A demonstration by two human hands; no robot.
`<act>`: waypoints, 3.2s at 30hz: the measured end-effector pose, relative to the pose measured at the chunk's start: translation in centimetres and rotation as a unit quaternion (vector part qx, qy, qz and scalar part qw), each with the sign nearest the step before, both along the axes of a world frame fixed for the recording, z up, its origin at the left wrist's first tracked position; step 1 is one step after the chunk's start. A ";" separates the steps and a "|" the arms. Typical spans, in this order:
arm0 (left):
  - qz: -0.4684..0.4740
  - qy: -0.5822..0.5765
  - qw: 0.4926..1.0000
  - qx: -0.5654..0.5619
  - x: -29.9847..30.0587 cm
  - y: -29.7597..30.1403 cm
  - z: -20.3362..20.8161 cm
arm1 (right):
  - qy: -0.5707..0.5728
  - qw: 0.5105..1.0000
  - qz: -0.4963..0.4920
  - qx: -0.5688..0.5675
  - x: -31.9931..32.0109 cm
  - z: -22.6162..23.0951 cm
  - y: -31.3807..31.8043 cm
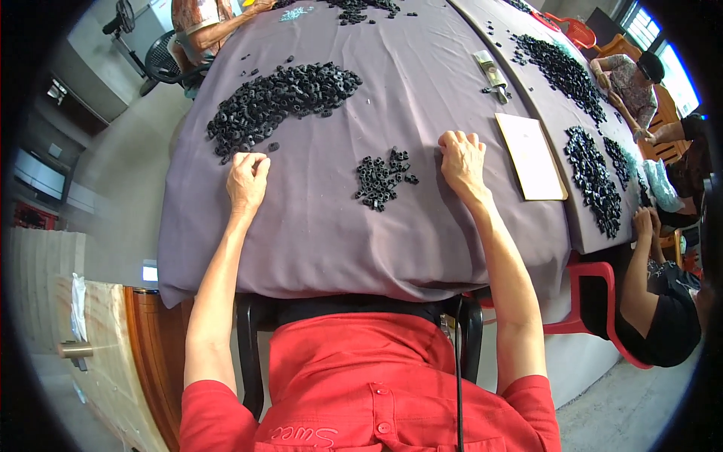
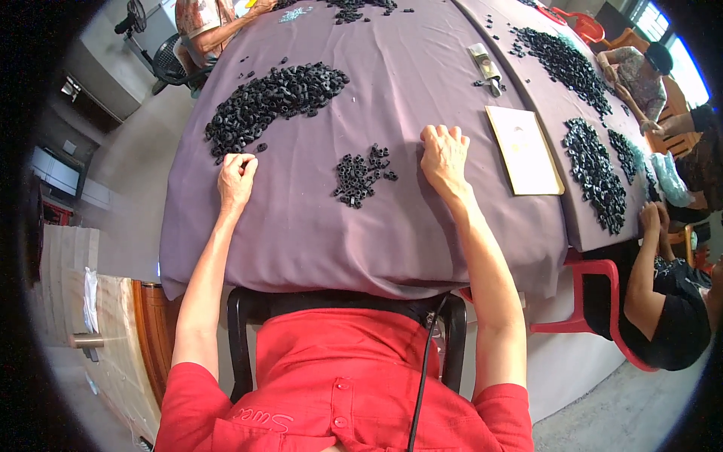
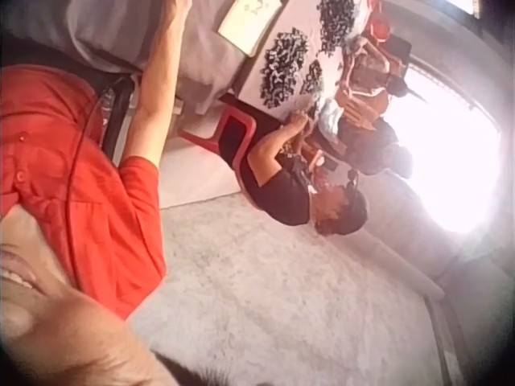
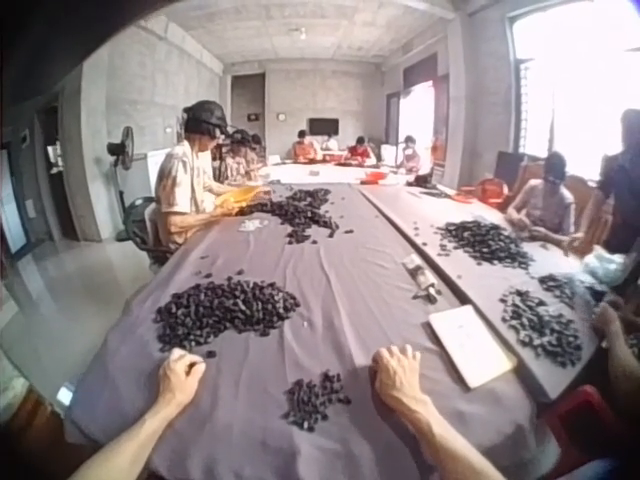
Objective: The person picks up a black plastic part and a metal screw by hand, fits the screw into the part, and places the assembled piece onto the table. After repeating this process, the person clears a space on the table and pours a bag of metal screws onto the surface.
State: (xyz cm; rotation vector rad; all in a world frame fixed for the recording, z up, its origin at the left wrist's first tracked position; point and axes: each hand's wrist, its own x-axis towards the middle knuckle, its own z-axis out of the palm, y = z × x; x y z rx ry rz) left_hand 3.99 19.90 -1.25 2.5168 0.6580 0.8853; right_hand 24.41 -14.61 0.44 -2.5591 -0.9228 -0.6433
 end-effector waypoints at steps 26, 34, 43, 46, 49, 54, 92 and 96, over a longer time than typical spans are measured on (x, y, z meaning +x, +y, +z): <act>-0.007 0.009 0.999 0.032 0.1 0.0 0.0 | 0.096 0.984 0.074 0.128 -1.6 -0.1 -1.6; -0.008 -0.001 1.000 0.022 -0.1 -0.4 0.2 | 0.034 0.999 0.010 0.031 -1.7 -0.5 0.3; -0.008 -0.005 1.000 0.029 -0.1 -0.2 0.1 | -0.026 0.994 0.033 0.097 -3.5 -0.3 0.0; -0.009 -0.003 0.999 0.031 -0.1 -0.3 0.0 | -0.028 0.991 0.040 0.122 -4.3 -0.2 -0.2; -0.008 -0.006 0.999 0.035 0.0 -0.2 0.0 | -0.016 0.989 0.051 0.139 -5.0 -0.5 -0.1; -0.017 -0.015 0.999 0.023 -0.5 0.0 0.2 | 0.001 0.973 0.080 0.217 -5.7 0.3 -0.7; -0.337 0.011 0.934 0.117 6.6 -13.8 1.0 | 0.305 0.884 0.069 0.348 -11.2 0.3 -1.3; -0.356 0.143 0.916 0.120 7.1 -16.7 0.6 | 0.304 0.881 0.077 0.355 -11.0 0.1 -1.5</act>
